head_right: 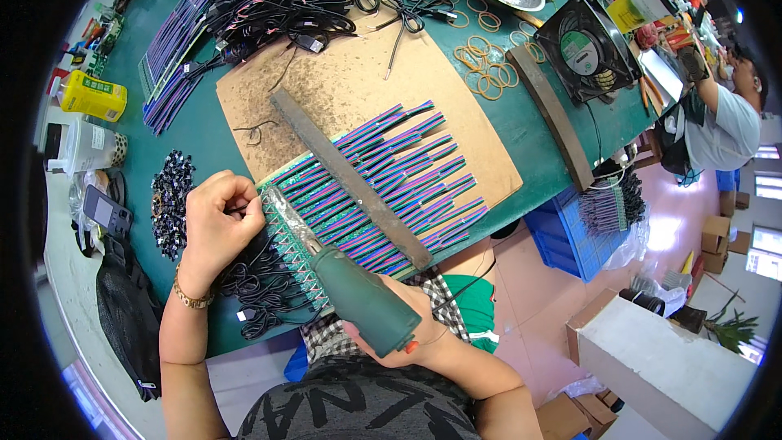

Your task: The person places small electronic components onto circuit boards and solders them in place using a handheld soldering tool.

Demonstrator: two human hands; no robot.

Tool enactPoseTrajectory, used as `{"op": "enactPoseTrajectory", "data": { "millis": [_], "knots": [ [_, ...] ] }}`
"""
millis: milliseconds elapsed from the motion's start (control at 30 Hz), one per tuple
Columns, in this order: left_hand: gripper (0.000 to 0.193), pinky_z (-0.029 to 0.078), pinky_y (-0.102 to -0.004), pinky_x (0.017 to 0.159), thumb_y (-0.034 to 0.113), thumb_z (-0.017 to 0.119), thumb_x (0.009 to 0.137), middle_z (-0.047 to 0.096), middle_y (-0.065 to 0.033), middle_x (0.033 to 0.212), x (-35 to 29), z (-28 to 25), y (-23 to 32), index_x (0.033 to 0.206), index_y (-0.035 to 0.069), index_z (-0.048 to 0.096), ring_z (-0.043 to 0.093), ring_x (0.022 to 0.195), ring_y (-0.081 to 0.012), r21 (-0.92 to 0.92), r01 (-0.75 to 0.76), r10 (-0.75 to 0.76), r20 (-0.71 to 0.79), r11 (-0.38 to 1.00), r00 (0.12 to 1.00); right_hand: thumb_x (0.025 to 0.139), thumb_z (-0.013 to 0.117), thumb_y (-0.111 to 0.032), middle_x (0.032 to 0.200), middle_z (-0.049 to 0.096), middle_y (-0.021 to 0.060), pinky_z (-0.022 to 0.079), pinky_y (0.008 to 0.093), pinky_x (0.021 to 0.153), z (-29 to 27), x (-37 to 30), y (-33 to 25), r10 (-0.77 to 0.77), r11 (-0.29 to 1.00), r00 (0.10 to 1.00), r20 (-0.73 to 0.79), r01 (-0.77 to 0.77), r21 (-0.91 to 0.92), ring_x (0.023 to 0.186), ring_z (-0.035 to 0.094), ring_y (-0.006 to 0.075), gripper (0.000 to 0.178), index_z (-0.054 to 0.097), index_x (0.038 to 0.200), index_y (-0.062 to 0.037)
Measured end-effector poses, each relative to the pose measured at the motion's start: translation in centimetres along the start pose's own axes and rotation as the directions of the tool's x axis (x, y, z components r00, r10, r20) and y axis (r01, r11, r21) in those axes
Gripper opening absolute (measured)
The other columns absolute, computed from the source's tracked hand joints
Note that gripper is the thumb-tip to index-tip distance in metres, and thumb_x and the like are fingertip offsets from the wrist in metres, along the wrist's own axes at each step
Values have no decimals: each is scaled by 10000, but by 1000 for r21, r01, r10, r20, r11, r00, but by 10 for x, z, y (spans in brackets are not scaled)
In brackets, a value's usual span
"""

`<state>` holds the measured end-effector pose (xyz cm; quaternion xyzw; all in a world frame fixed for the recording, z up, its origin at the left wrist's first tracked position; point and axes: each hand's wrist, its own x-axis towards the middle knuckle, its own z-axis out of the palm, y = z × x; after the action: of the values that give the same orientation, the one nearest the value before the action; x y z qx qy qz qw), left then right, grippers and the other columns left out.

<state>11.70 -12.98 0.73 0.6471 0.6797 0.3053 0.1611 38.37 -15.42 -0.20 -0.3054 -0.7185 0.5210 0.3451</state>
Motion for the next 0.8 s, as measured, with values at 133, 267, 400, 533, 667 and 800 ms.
{"op": "enactPoseTrajectory", "data": {
  "millis": [133, 267, 400, 533, 667, 800],
  "knots": [
    [97, 384, -241, 460, -38, 653, 674, 503, -37, 608, 0, -1, 2, 665, 13, 571, 474, 503, -107, -11, 17, -17, 4, 1000, 1000, 762, 732, -105, 934, 646, 141, 523, 314, 637, -5, -13, -1, 205, 973, 979, 13, -205, 108, 703, 646, 229, 295, 634, 1015, 12],
    [102, 398, -268, 464, -24, 662, 662, 514, -51, 602, 1, -1, 3, 655, 19, 569, 491, 493, -138, -12, 28, -28, 7, 1000, 1000, 903, 633, -269, 1064, 609, 171, 530, 318, 712, -17, 1, -19, 400, 814, 903, 157, -429, 392, 785, 649, 193, 414, 539, 1224, -24],
    [103, 398, -265, 465, -29, 661, 665, 510, -49, 602, 0, -2, 2, 658, 16, 568, 485, 494, -129, -26, 59, -59, 15, 998, 998, 871, 649, -486, 1049, 605, 169, 522, 353, 760, -18, 2, -25, 431, 630, 893, 134, -403, 663, 821, 650, 221, 619, 485, 1282, -53],
    [101, 402, -265, 469, -27, 661, 670, 511, -51, 603, 1, -2, 1, 660, 13, 569, 489, 497, -130, -25, 57, -56, 26, 998, 998, 876, 657, -422, 1079, 590, 173, 516, 382, 805, -16, 1, -19, 390, 531, 895, 217, -411, 741, 859, 647, 242, 580, 479, 1293, -59],
    [89, 404, -267, 470, -19, 658, 678, 515, -54, 602, 2, -3, 2, 667, 11, 575, 495, 502, -135, -34, 42, -41, 31, 999, 999, 898, 600, -200, 1148, 558, 185, 513, 415, 828, -7, -2, -15, 236, 636, 954, 184, -294, 714, 899, 647, 261, 463, 457, 1315, -59],
    [81, 409, -262, 477, -14, 654, 687, 528, -56, 607, 2, -5, 2, 671, 6, 578, 502, 509, -129, -27, 48, -47, 49, 998, 998, 746, 717, -59, 1011, 645, 124, 539, 322, 734, -6, -6, -1, 166, 981, 978, 130, -177, 81, 860, 651, 248, 285, 640, 1019, -41]
  ]
}}
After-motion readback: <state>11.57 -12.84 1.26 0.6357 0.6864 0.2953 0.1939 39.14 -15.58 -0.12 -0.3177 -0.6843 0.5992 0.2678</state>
